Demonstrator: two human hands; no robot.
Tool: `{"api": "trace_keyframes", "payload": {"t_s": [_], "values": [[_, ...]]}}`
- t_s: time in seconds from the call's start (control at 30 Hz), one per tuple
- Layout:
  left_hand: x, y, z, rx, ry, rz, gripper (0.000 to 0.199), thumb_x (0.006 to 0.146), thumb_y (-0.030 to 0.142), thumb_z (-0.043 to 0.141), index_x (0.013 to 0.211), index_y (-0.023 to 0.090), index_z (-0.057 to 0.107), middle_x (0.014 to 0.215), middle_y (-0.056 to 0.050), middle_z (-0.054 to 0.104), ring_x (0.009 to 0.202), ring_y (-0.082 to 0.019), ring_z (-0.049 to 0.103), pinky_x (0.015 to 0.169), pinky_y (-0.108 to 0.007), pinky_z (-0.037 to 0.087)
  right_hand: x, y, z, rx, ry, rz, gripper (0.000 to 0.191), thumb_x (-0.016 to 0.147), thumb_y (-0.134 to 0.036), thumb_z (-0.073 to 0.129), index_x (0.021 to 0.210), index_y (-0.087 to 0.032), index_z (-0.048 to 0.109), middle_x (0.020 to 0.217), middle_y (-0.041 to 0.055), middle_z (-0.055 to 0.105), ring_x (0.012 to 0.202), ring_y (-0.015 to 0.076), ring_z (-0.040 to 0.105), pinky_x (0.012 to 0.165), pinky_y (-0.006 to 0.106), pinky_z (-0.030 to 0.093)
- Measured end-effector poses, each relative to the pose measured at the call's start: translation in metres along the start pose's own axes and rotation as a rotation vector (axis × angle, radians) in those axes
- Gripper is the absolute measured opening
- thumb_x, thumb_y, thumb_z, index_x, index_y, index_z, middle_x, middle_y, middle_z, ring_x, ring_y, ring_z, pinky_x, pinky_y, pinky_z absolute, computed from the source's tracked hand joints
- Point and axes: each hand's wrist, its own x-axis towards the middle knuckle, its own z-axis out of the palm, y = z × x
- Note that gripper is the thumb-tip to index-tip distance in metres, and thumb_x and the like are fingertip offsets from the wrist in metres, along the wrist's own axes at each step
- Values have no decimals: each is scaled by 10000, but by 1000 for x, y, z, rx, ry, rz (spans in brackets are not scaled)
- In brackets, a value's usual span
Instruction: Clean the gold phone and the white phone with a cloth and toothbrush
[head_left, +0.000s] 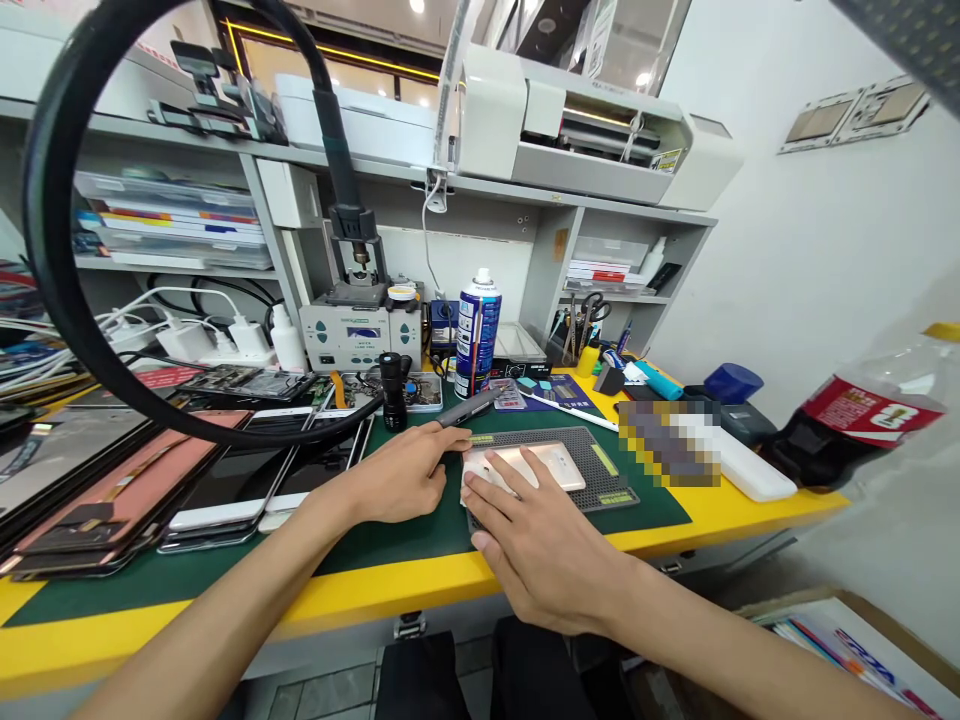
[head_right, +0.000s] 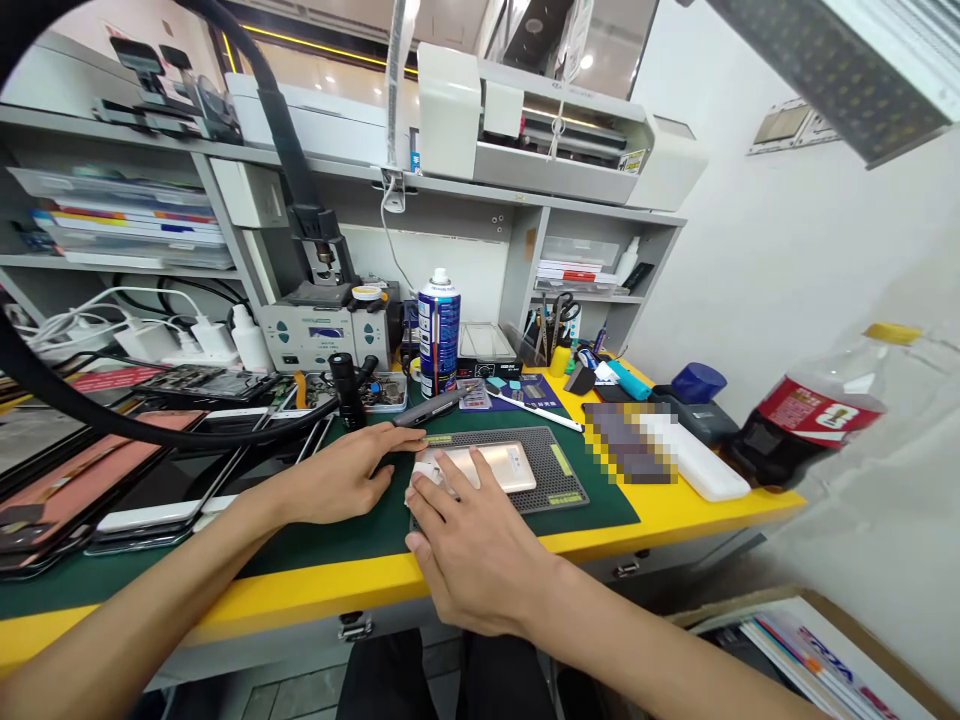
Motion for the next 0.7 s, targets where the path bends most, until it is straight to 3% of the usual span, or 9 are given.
{"api": "trace_keyframes", "payload": {"t_s": [0.27, 0.57, 0.7], "values": [[3, -10, 7, -75, 53, 1, 670, 823, 61, 390, 1487, 152, 365, 1474, -105, 500, 1304, -222, 521, 1100, -361, 418, 29, 17, 6, 37, 33, 43, 476, 1038, -328, 280, 1405, -144, 521, 1458, 102, 529, 1421, 339, 344, 1146, 631, 235], [1, -7, 5, -131, 111, -62, 625, 873, 133, 401, 1486, 242, 343, 1286, -90, 628, 1107, -231, 644, 876, -326, 540, 47, 25, 10, 57, 96, 90, 454, 1028, -308, 293, 1294, -98, 596, 1316, 144, 636, 1341, 369, 423, 1109, 658, 259], [2, -9, 6, -114, 114, -85, 619, 874, 190, 444, 1482, 238, 337, 1239, -97, 644, 1067, -244, 659, 853, -327, 544, 50, 23, 13, 16, 143, 117, 421, 1013, -297, 329, 1237, -91, 619, 1220, 161, 672, 1275, 364, 481, 1089, 646, 294]]}}
